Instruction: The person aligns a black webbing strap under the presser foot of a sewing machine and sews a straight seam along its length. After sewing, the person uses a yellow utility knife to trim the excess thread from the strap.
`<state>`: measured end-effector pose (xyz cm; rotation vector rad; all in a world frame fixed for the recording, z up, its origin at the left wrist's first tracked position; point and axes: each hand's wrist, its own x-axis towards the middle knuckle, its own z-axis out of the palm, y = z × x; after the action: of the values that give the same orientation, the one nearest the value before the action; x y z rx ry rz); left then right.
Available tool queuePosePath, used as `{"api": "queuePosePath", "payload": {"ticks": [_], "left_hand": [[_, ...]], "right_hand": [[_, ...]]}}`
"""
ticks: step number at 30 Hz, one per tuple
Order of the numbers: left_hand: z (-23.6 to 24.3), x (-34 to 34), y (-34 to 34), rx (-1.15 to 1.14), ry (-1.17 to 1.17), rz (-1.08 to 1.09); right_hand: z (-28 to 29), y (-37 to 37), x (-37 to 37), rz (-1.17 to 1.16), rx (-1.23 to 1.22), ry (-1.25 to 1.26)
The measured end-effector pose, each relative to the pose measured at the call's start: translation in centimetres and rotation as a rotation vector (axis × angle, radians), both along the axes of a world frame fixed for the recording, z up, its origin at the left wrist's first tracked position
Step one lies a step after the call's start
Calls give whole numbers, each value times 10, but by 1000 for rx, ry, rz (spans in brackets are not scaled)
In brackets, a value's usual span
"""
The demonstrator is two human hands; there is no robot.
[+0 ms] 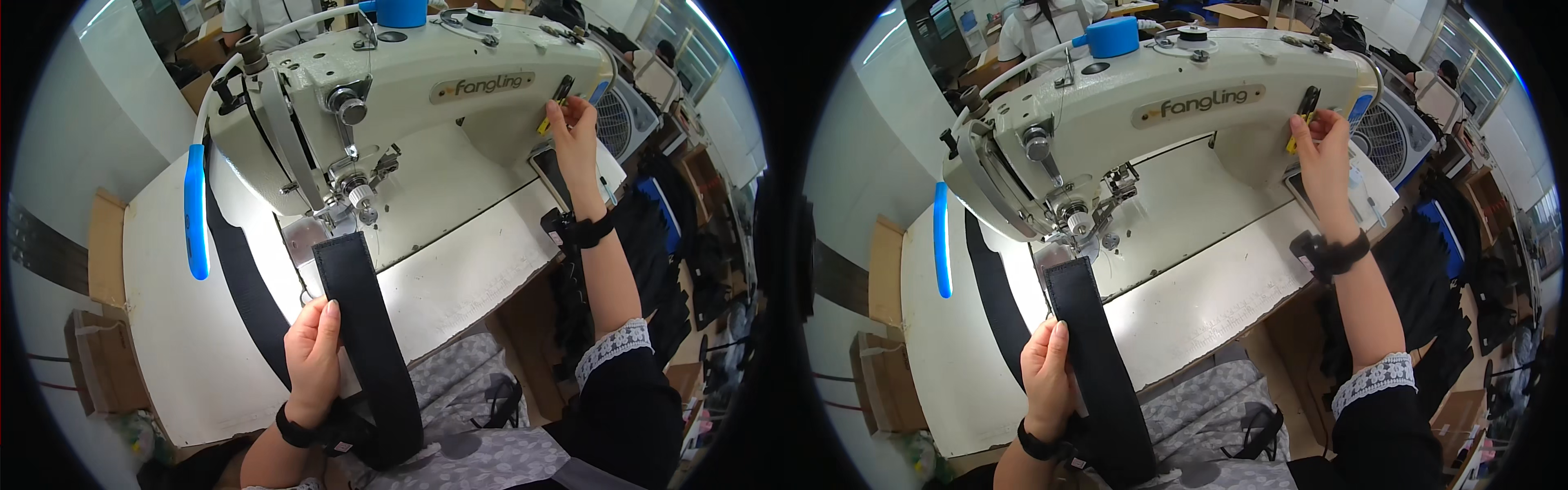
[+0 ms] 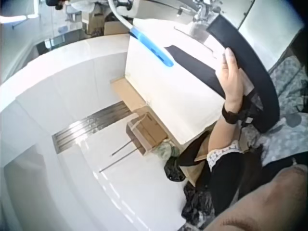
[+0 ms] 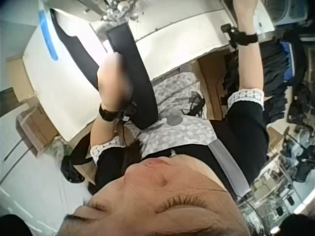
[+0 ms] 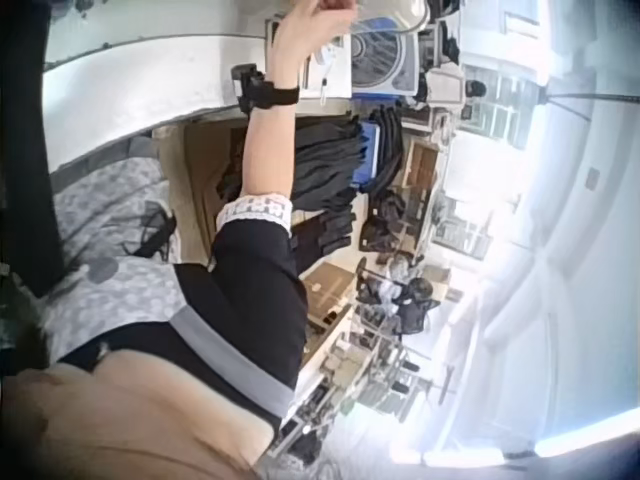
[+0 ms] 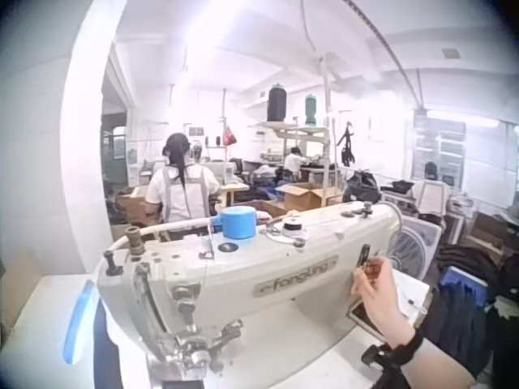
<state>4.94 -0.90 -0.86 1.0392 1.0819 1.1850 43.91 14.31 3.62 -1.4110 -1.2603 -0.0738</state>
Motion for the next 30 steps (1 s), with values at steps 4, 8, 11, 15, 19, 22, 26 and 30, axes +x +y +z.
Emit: {"api": "queuePosePath", "payload": {"ticks": [4,8,11,15,19,22,26,30], "left_hand": [[-3,-3,3,-159,-164,17],[3,-5,8,-294,-424,2],[7,0,10,-326,-466,-48],[9,-1,10,-316,-444,-87],[8,-3,9,-304,-456,-101],[-2,-8,9,-281,-495,-135],[-4,-7,7,-289,-508,-111],[-1,-8,6,-256,-481,-113]], "right_hand": [[-1,1,-2,147,-113,126],[-18,-44,-58,538,-379,474],[-23,-95,-106,821,-698,310],[-26,-111,-150,927,-649,-61],[-28,-108,-168,901,-563,-172],[-28,-108,-174,883,-495,-232],[-26,-107,-179,860,-483,-270],[-28,-109,-181,850,-488,-265]]}}
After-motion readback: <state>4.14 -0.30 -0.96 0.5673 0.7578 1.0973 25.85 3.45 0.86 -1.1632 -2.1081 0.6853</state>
